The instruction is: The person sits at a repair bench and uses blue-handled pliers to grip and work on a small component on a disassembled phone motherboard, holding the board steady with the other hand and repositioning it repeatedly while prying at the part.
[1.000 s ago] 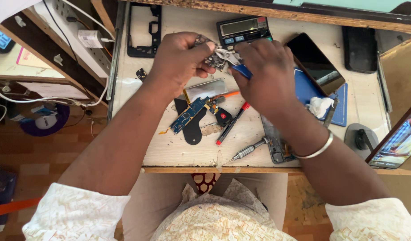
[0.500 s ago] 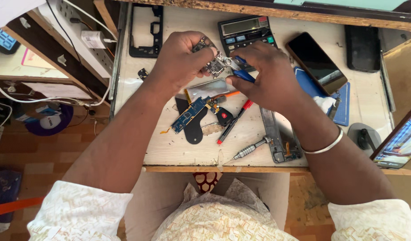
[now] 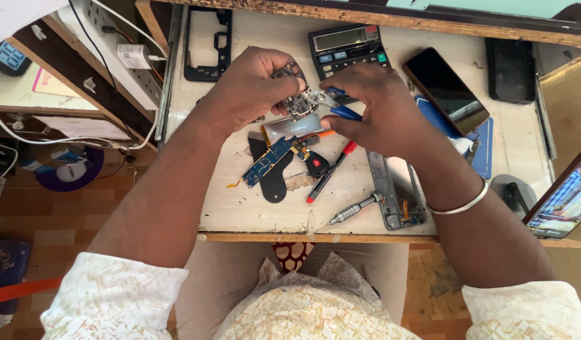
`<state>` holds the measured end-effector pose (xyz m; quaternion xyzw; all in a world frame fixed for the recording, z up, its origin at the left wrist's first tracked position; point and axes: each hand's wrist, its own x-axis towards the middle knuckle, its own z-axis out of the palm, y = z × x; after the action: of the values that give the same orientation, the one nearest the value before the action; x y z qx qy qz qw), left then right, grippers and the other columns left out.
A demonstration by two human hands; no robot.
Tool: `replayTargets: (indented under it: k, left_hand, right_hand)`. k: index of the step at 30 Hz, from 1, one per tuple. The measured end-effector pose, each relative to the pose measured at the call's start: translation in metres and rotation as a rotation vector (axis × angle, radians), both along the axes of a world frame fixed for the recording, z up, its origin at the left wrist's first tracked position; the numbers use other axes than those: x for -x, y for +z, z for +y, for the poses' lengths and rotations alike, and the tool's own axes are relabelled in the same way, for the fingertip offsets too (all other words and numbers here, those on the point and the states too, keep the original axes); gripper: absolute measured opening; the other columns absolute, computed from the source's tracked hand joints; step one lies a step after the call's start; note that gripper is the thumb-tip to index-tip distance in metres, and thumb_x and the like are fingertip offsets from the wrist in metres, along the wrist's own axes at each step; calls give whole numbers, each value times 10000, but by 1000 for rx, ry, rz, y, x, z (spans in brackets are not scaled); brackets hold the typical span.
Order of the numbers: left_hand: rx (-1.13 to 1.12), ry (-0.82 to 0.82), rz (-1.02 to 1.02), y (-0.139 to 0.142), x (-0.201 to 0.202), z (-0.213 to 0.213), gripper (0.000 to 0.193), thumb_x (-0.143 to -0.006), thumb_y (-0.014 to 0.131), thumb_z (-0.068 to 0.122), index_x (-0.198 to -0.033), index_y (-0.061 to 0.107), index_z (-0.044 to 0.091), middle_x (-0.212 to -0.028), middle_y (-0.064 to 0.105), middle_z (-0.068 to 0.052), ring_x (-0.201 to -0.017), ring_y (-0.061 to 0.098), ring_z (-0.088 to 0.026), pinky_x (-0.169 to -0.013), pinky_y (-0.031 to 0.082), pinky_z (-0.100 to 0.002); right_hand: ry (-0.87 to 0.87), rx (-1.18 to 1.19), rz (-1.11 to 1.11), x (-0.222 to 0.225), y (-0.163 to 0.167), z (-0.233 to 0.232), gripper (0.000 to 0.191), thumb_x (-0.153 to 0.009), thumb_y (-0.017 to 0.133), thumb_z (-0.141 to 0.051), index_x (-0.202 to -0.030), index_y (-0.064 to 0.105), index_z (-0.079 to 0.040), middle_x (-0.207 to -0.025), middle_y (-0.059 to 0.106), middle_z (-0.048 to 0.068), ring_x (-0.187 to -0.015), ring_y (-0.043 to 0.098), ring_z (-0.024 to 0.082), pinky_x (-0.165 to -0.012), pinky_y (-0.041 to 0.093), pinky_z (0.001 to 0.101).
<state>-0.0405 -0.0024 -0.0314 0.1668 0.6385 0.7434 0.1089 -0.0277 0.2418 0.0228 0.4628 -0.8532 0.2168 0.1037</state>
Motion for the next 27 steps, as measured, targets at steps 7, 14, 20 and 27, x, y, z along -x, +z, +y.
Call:
replayTargets:
  k: [7,14,20,27]
  left_hand:
    - [56,-34,29,0,-1,-2,102,-906,704,103,-939,721,8,-778,694,-8,-652,627,-49,-578,545,-234]
    - [145,-24,58,3,-3,-5,117,-914,707,123,-933,727,9,-756,677,-6,-643,611,-44,-581,536,-232]
    - [177,-66,97,5,-2,-7,110,-907,705,132,-915,725,24,-758,689,7,-651,623,-31,-597,547,-225]
    - [164,-63,115,1,-2,-7,117,-914,704,128,-911,714,11,-747,674,7,-634,592,-34,-570,504,-233]
  right_hand:
    - [34,-2,-64,0,3,2,483,-801,893,-191,-1195,671,-23,-1072,678,149,-985,656,335,-848,511,430]
    - [4,-39,-50,-2,5,1,493,-768,902,-171,-1188,685,-31,-1066,674,142,-990,646,335,-849,508,439]
    - [-56,6,-333,-8,12,-2,474,-792,875,-124,-1224,691,-56,-1071,667,86,-932,661,198,-589,556,308]
    - [-63,29,-392,-8,10,-4,457,-780,872,-107,-1203,702,-65,-1070,668,75,-928,675,185,-638,549,310]
